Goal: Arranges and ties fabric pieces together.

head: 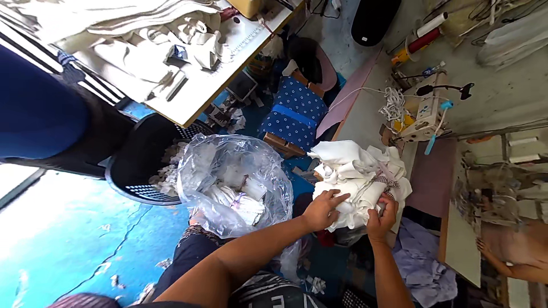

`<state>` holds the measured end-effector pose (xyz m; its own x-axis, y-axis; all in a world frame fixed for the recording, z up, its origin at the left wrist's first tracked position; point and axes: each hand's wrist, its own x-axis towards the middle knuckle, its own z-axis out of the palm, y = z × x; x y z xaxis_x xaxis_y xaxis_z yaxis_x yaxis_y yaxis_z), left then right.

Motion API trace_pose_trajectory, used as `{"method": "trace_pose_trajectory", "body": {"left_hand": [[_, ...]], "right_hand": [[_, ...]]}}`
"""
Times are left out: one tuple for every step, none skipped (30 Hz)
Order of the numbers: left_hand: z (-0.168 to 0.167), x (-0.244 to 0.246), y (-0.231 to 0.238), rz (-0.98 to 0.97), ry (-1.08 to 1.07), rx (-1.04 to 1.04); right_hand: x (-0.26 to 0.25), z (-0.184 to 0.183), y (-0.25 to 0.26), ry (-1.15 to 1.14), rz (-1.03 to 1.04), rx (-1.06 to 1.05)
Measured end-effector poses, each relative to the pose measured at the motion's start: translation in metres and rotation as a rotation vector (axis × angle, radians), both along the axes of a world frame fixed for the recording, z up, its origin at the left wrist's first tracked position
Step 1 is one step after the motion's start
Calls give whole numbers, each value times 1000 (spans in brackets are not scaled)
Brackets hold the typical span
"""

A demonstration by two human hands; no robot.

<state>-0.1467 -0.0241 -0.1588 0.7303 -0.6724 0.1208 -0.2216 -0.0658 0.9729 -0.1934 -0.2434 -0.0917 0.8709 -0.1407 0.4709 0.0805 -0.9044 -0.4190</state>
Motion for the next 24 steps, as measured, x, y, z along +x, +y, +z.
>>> {"method": "trace_pose_trajectory", "body": {"left_hand": [[-1,3,2,-19,0,1],[0,5,4,-32,5,1],[0,7,5,-30,20,-11],[0,6,6,-5,49,-35],[0,3,6,47,98,-71],[-1,-2,5,127,172,-111],[-3,-10,4,225,280,-134],[-5,-18,1,323,425,-144],[-9,-28,-3,405,595,-135],[-14,-37,-7,464,777,-109],[-18,-45,-10,480,972,-72],[-20,-53,-13,457,1164,-46],[-23,-60,-17,401,1335,-59],[-27,-64,-22,333,1478,-131],[-29,-66,-29,271,1570,-218],[-30,-64,-36,215,1633,-312],[-31,-59,-43,170,1667,-389],[-32,-52,-49,137,1694,-448],[-33,-46,-53,132,1722,-491],[-33,-40,-58,157,1750,-511],[-32,-36,-62,208,1769,-512],[-31,-33,-66,276,1755,-516],[-29,-30,-69,344,1698,-543],[-26,-27,-70,388,1603,-572]], "right_hand": [[2,9,5,68,-30,12],[7,20,12,153,-62,27],[12,32,18,244,-85,14],[18,42,24,325,-94,-22],[26,50,29,377,-87,-59],[36,56,33,407,-65,-85],[46,62,38,429,-34,-94],[58,67,42,451,-2,-102],[70,71,45,480,25,-125],[84,73,46,534,39,-182],[98,73,46,610,29,-273],[111,68,43,696,11,-380],[123,61,34,785,2,-470],[132,52,23,839,10,-518],[139,45,10,844,31,-514],[145,39,-1,813,58,-477],[149,36,-8,786,72,-434],[150,36,-10,776,62,-394],[148,36,-9,777,30,-369],[144,36,-7,783,-10,-359],[138,35,-7,778,-44,-363],[131,34,-9,753,-63,-368],[123,32,-12,713,-69,-367],[115,30,-17,658,-67,-353]]}}
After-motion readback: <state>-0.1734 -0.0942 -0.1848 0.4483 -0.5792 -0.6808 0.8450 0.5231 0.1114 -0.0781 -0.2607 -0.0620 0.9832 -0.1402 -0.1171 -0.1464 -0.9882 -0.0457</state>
